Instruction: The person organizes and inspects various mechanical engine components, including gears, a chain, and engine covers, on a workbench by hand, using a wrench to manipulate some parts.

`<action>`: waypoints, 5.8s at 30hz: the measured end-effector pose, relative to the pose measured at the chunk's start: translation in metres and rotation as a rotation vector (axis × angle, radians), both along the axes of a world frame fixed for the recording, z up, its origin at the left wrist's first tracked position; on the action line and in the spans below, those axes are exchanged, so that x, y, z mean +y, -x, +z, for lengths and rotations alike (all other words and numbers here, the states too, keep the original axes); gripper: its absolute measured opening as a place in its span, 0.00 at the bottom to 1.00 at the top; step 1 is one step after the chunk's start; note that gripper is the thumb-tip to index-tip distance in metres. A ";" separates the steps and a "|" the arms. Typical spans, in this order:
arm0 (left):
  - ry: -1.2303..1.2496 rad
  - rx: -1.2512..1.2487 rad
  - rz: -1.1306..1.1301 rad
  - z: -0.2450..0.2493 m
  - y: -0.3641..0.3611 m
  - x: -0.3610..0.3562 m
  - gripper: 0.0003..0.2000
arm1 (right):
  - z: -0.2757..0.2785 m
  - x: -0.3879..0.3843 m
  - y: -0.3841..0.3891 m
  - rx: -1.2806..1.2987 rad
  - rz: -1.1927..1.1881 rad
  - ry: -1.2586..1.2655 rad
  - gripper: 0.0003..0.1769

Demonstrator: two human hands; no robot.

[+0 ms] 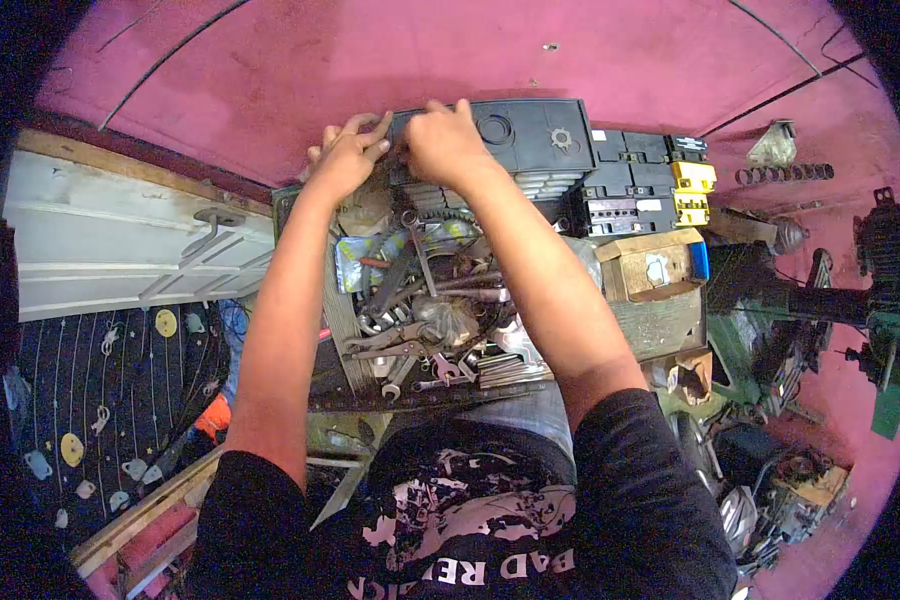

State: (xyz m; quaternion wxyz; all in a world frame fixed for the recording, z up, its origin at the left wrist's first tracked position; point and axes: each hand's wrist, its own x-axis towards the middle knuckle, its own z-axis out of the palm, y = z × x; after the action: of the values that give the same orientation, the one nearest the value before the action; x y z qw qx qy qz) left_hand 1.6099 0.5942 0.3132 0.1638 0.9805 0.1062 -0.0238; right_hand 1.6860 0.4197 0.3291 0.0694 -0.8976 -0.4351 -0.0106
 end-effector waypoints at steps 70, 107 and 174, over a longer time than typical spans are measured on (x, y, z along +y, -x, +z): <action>-0.145 0.226 0.012 0.031 -0.014 -0.007 0.23 | -0.024 0.002 0.060 -0.016 -0.431 -0.474 0.06; -0.042 0.248 0.047 0.023 -0.014 0.001 0.22 | -0.034 0.029 -0.016 -0.186 -0.084 -0.342 0.07; 0.466 0.237 0.183 0.001 -0.030 0.021 0.33 | -0.008 -0.205 -0.020 -0.310 -0.216 -0.158 0.06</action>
State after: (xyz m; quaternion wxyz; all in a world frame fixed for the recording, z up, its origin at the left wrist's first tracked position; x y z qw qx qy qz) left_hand 1.6403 0.6156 0.3141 0.3729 0.8930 0.2045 -0.1473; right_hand 1.7064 0.2144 0.3212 0.0701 -0.9185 -0.3397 -0.1900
